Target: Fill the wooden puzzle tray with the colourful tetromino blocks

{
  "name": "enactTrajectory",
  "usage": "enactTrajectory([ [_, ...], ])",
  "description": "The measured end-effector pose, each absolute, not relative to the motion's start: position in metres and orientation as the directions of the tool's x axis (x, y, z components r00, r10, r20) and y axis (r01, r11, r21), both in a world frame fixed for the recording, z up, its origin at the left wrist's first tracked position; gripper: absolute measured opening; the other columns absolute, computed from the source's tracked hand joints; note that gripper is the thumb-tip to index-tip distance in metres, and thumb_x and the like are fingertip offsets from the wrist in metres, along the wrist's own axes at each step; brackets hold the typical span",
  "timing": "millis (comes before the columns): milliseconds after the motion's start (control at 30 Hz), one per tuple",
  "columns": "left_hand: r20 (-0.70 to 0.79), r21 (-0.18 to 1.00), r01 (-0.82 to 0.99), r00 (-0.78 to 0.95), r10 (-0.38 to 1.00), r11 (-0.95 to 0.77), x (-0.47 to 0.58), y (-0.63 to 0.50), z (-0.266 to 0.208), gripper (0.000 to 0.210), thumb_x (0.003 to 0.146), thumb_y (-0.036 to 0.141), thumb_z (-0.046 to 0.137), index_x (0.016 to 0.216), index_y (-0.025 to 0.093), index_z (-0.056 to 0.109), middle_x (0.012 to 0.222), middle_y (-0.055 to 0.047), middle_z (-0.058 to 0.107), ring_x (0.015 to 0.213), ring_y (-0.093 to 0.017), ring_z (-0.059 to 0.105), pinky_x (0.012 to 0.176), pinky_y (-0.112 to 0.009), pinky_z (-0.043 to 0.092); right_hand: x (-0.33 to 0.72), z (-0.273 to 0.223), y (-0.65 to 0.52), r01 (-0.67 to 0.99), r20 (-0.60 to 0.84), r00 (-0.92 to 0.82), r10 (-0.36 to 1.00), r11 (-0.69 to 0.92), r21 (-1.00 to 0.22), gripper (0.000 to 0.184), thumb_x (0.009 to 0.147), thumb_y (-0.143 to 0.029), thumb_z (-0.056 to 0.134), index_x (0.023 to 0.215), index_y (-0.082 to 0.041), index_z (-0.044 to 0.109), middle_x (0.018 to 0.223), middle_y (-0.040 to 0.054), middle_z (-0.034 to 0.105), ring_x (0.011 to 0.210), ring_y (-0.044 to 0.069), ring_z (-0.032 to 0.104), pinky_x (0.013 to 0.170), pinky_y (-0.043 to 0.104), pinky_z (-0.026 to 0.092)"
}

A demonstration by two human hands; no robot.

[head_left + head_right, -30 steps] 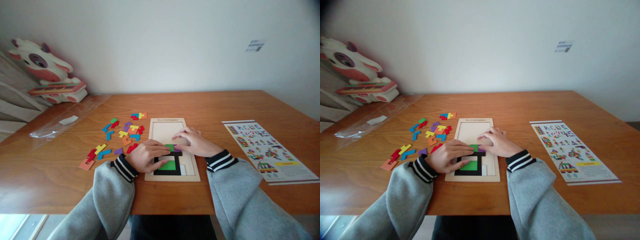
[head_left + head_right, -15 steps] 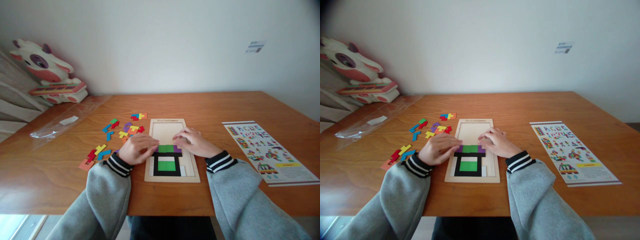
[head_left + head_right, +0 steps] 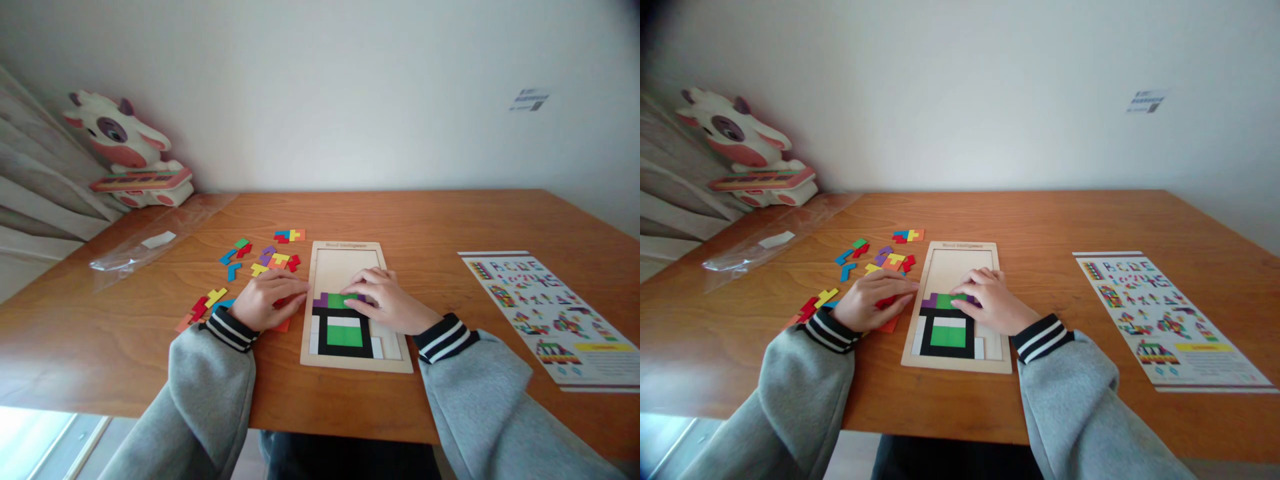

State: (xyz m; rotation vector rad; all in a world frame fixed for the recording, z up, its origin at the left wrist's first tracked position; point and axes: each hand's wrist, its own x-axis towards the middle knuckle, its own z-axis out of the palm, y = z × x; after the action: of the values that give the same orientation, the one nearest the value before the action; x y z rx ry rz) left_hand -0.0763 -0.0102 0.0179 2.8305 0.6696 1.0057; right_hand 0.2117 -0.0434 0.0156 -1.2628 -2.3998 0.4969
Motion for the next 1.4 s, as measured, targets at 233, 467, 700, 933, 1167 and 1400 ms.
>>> enactTrajectory([
  [233,0.503,0.289,0.318,0.752,0.425,-0.903,-0.061,-0.022,0.013,0.028,0.091,0.023,0.062,0.119,0.02,0.069,0.1,-0.009,0.075,0.101,-0.021,0.068,0.088,-0.034,0.058,0.212,0.012,-0.042,0.699,0.182,-0.524,0.832,0.543,-0.466,0.024,0.097,-0.042,0.057,0.109,-0.03,0.074,0.104,0.0059,0.067,0.104,0.024,0.056,0.093,0.045,0.036],
  [467,0.503,0.296,0.322,0.748,0.433,-0.899,-0.061,-0.024,0.016,0.023,0.092,0.024,0.061,0.111,0.017,0.072,0.097,-0.011,0.075,0.094,-0.02,0.069,0.084,-0.032,0.058,0.211,0.013,-0.043,0.687,0.174,-0.531,0.829,0.541,-0.485,0.022,0.097,-0.04,0.057,0.11,-0.029,0.072,0.103,0.005,0.068,0.104,0.023,0.057,0.094,0.044,0.036],
  [700,0.626,0.174,0.532,0.59,0.51,-0.829,-0.081,-0.004,0.011,0.019,0.092,0.022,0.06,0.106,0.022,0.071,0.095,-0.005,0.076,0.088,-0.019,0.069,0.084,-0.033,0.057,0.214,0.012,-0.042,0.685,0.242,-0.467,0.85,0.522,-0.509,0.021,0.1,-0.037,0.052,0.108,-0.028,0.07,0.107,0.0047,0.069,0.105,0.023,0.06,0.097,0.046,0.036],
  [933,0.534,0.129,0.924,0.24,0.811,-0.359,-0.118,0.031,-0.007,0.028,0.093,0.035,0.055,0.107,0.021,0.074,0.095,-0.007,0.078,0.09,-0.025,0.072,0.079,-0.034,0.057,0.219,0.008,-0.038,0.689,0.371,-0.356,0.858,0.509,-0.516,0.018,0.099,-0.033,0.053,0.102,-0.026,0.07,0.102,0.0042,0.072,0.1,0.022,0.064,0.093,0.042,0.039],
  [1167,0.329,0.177,0.97,0.099,0.939,-0.165,-0.122,0.033,0.0,0.029,0.091,0.042,0.058,0.108,0.028,0.077,0.101,-0.005,0.078,0.095,-0.026,0.073,0.083,-0.034,0.055,0.226,0.009,-0.031,0.66,0.551,-0.179,0.815,0.515,-0.547,0.022,0.098,-0.035,0.053,0.098,-0.023,0.072,0.093,0.0054,0.073,0.083,0.02,0.066,0.082,0.038,0.046],
  [1400,0.303,0.561,0.808,0.0,0.953,-0.178,-0.134,0.041,-0.006,0.033,0.081,0.035,0.069,0.11,0.02,0.074,0.1,-0.006,0.078,0.094,-0.022,0.074,0.092,-0.034,0.057,0.228,0.009,-0.03,0.644,0.569,-0.154,0.808,0.519,-0.562,0.018,0.097,-0.03,0.055,0.097,-0.023,0.072,0.09,0.0045,0.073,0.082,0.02,0.065,0.081,0.037,0.047],
])
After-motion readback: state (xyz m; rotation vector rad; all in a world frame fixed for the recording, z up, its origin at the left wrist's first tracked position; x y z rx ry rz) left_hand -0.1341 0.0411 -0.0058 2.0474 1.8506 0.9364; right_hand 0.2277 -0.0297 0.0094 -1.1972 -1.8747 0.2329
